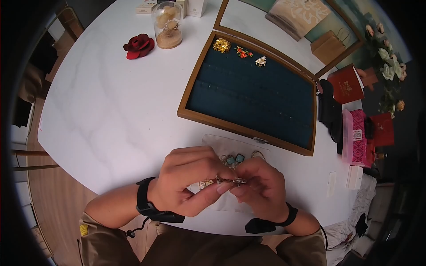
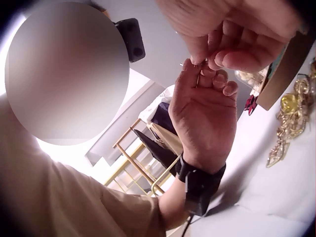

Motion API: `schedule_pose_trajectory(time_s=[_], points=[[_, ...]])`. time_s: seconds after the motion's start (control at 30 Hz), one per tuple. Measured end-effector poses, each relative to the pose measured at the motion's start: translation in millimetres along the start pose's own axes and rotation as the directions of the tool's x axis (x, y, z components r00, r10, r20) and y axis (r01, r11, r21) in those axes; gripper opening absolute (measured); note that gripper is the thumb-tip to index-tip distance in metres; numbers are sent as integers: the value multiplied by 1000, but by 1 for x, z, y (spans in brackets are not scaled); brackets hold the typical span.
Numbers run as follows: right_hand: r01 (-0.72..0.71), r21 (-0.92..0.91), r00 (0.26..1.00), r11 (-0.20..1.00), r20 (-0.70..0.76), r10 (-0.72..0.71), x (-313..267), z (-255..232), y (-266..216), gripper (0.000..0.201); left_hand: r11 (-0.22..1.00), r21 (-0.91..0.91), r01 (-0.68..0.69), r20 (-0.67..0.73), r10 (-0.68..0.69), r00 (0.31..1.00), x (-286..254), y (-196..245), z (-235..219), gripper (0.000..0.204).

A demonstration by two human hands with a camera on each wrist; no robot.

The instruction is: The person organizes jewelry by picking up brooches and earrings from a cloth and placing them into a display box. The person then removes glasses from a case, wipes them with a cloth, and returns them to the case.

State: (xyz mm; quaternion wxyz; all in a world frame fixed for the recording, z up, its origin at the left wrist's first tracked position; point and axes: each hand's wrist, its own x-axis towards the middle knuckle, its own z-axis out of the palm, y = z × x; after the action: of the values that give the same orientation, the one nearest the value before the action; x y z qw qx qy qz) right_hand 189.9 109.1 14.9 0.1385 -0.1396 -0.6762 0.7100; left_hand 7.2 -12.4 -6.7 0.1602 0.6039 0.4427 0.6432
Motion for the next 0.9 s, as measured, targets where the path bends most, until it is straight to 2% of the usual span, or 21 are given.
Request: schedule_pose_trajectory(time_s=[0.03, 0.1, 0.13, 0.2, 0.23, 0.3, 0.4, 0.53, 0.6, 0.8, 0.9], points=[[1, 0, 1000, 1000, -1, -1, 0, 2, -1, 20, 1000, 0, -1, 1, 1, 1000, -1, 1, 1, 10], [38, 2, 995, 999, -90, -38, -2, 6, -3, 21, 988, -102, 115, -27, -118, 993, -3, 2, 4, 13], [38, 2, 995, 999, -92, -38, -2, 4, -2, 21, 988, -103, 115, -26, -118, 993, -2, 3, 4, 13], [176, -196, 981, 965, -45, -188, -2, -1, 1, 21, 989, -63, 132, 7, -132, 991, 0, 5, 2, 8], [176, -196, 981, 965, -46, -189, -1, -2, 1, 21, 989, -64, 132, 8, -132, 991, 1, 4, 2, 8], [264, -264, 961, 928, -6, -275, 1, -4, 2, 20, 998, 21, 55, 15, -55, 998, 1, 3, 1, 9], [305, -316, 947, 898, 1, -321, 3, -2, 3, 18, 994, -34, 107, -51, -109, 993, -5, 4, 4, 21], [307, -314, 945, 898, -11, -327, 4, -1, 3, 16, 999, 17, 44, -85, -42, 996, -2, 3, 3, 30], [312, -327, 944, 892, -3, -331, 5, -1, 2, 16, 972, 205, -113, -24, 120, 992, -1, 2, 1, 22], [295, -346, 949, 891, 0, -314, 5, 0, 1, 15, 953, 275, -126, 34, 121, 992, 0, 4, -3, 10], [289, -352, 951, 890, 0, -309, 4, -1, 3, 14, 953, 282, -111, 44, 103, 994, 0, 6, -2, 11]])
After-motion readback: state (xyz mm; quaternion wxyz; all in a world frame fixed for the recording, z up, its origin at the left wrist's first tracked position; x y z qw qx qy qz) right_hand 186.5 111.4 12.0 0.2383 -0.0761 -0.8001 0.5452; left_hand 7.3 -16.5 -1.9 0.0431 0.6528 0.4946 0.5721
